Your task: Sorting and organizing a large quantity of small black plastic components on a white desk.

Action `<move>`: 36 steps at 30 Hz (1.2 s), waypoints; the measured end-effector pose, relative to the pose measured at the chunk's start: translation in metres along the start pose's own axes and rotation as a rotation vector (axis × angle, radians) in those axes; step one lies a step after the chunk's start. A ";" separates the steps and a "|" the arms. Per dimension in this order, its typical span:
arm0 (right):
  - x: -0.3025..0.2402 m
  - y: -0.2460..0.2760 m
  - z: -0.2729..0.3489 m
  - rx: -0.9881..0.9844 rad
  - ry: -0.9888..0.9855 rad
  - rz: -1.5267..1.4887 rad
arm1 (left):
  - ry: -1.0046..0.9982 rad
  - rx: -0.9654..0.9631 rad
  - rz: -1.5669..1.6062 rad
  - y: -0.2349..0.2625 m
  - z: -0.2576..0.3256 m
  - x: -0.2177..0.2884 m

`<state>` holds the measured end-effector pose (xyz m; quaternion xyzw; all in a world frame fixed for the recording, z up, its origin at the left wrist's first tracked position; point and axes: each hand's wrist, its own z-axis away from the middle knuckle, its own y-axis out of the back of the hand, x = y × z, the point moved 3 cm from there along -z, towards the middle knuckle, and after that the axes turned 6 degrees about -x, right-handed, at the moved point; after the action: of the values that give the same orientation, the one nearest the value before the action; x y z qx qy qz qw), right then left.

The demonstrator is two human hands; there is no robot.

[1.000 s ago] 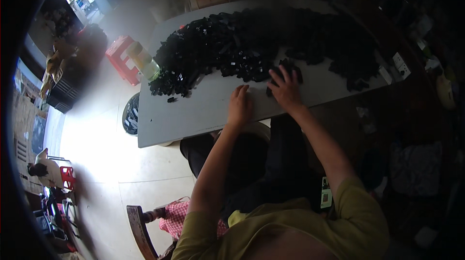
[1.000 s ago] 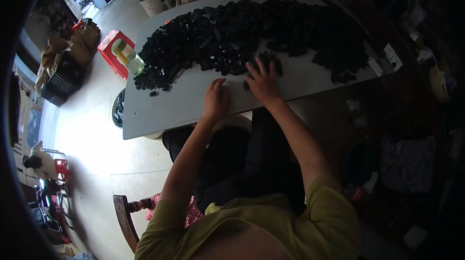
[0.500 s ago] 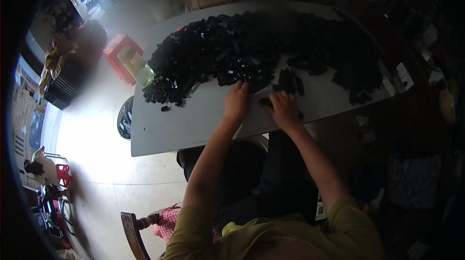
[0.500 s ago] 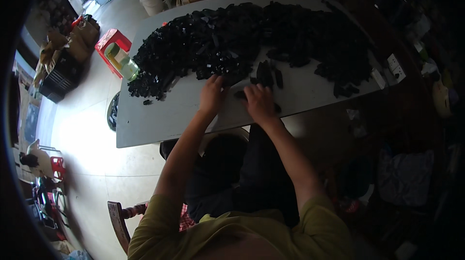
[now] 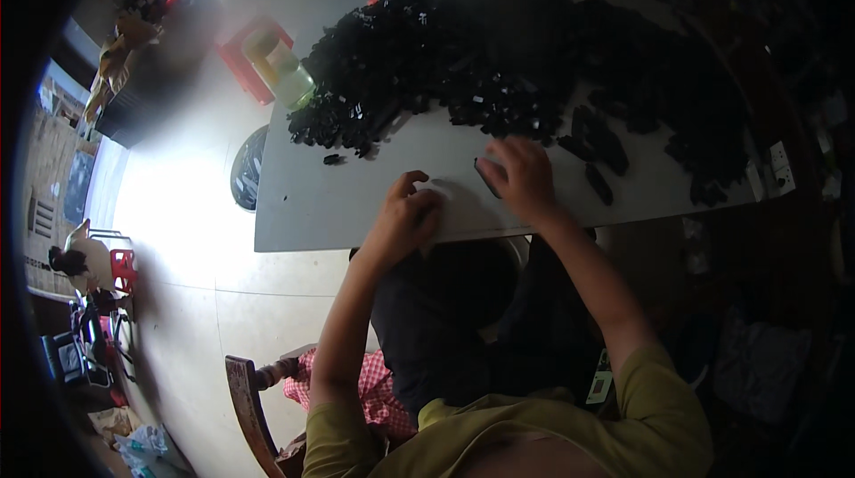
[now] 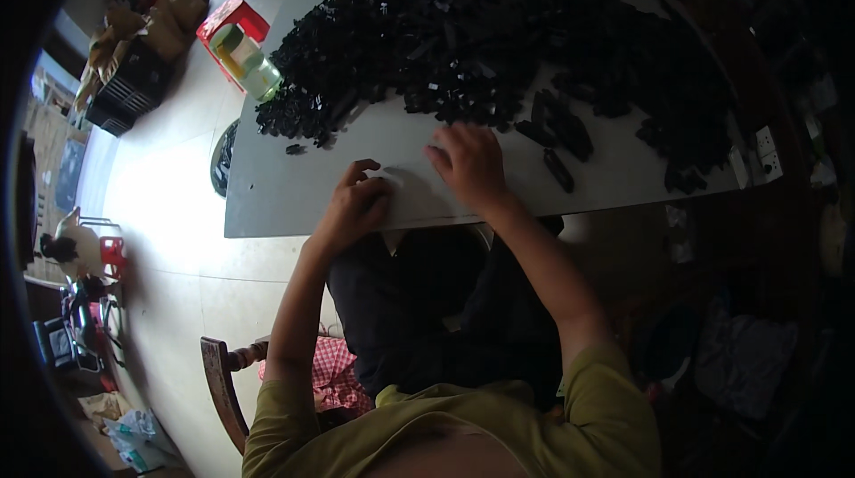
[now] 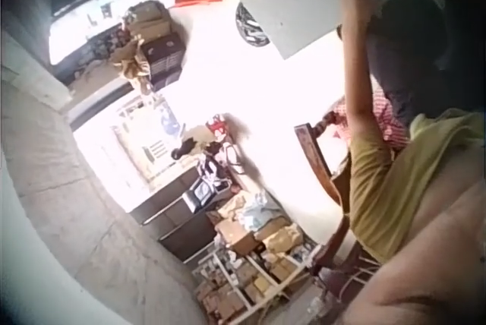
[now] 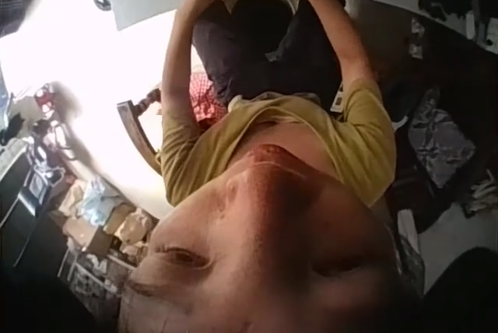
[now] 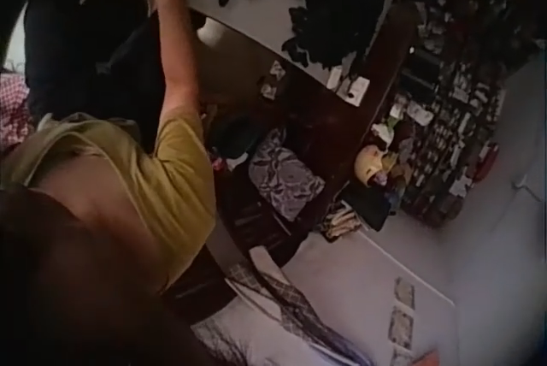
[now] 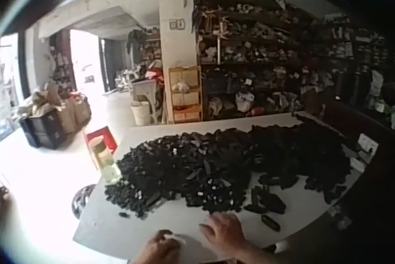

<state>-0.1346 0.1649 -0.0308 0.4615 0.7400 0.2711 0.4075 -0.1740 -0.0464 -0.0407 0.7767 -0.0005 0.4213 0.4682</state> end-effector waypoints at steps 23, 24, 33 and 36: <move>0.009 0.023 0.049 -0.104 -0.597 -1.078 | 0.016 0.074 0.048 -0.020 0.009 0.014; 0.004 0.025 0.053 -0.135 -0.599 -1.002 | -0.009 0.068 0.022 -0.021 0.008 0.016; 0.013 0.024 0.053 -0.083 -0.446 -0.633 | -0.028 0.094 -0.036 -0.024 0.010 0.017; 0.016 0.021 0.060 -0.185 -0.748 -0.949 | -0.025 0.083 -0.035 -0.024 0.010 0.017</move>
<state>-0.0777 0.1901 -0.0513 0.1081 0.6450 -0.0569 0.7543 -0.1471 -0.0331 -0.0491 0.8006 0.0247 0.4027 0.4431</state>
